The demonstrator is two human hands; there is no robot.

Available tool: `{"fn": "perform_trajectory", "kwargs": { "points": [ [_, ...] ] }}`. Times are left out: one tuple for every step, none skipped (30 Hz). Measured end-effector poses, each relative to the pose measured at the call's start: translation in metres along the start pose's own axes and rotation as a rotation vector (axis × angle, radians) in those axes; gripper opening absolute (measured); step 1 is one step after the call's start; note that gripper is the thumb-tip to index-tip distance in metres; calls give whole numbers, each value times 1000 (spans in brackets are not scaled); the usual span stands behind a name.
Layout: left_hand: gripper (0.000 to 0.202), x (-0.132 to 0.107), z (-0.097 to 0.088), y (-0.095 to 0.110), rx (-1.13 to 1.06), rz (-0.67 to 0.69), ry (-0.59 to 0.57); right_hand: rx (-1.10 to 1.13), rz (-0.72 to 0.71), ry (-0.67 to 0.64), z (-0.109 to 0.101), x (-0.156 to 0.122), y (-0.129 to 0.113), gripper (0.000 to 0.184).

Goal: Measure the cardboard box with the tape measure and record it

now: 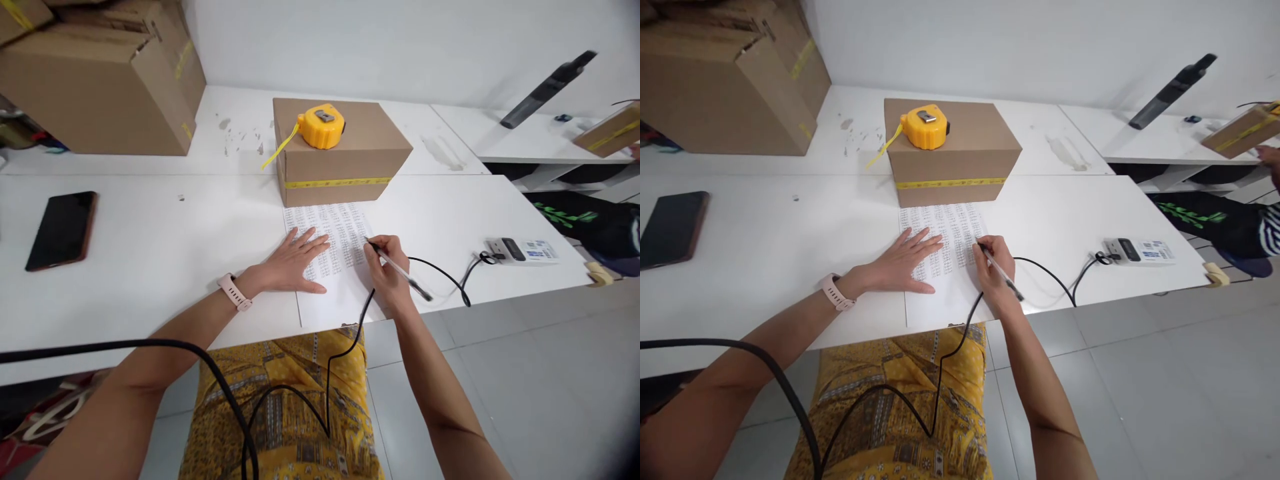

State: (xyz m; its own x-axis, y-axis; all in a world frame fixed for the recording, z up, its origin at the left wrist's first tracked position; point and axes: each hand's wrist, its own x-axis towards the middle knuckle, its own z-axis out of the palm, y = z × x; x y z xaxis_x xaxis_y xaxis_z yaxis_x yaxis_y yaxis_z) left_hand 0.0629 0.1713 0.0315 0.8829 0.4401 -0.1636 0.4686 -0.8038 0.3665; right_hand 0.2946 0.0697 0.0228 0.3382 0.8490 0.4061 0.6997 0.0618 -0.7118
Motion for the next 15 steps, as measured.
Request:
{"fn": "perform_trajectory", "kwargs": {
  "points": [
    [103, 0, 0, -1, 4, 1, -1, -105, -67, -48, -4, 5, 4, 8],
    [103, -1, 1, -2, 8, 0, -2, -218, -122, -99, -7, 10, 9, 10],
    [103, -2, 1, -2, 12, -1, -5, -328, -156, -148, -10, 14, 12, 15],
    [103, -4, 0, -2, 12, -2, -11, -423, -171, -195, -12, 16, 15, 21],
    [103, -7, -1, -1, 9, -2, -19, -495, -172, -238, -14, 18, 17, 27],
    [103, -11, -4, 0, -1, -3, -30, -541, -172, -268, -15, 18, 18, 32],
    [100, -16, -8, 1, -25, -12, -38, -560, -177, -279, -15, 17, 18, 36],
    [93, -21, -14, 2, -70, -33, -34, -549, -189, -270, -16, 17, 18, 38],
    [83, -26, -22, 3, -136, -71, 1, -512, -203, -235, -17, 18, 18, 38],
    [70, -30, -31, 4, -212, -117, 79, -458, -210, -175, -18, 20, 17, 37],
    [57, -34, -43, 6, -285, -164, 207, -393, -210, -97, -20, 24, 15, 35],
    [47, -35, -57, 6, -337, -200, 375, -328, -203, -18, -22, 31, 14, 33],
    [40, -34, -71, 7, -356, -217, 556, -269, -193, 55, -24, 41, 11, 33],
    [35, -31, -87, 7, -340, -217, 722, -225, -181, 110, -26, 54, 7, 34],
    [35, -24, -103, 7, -297, -208, 847, -197, -173, 144, -27, 68, 3, 36]
  ]
}}
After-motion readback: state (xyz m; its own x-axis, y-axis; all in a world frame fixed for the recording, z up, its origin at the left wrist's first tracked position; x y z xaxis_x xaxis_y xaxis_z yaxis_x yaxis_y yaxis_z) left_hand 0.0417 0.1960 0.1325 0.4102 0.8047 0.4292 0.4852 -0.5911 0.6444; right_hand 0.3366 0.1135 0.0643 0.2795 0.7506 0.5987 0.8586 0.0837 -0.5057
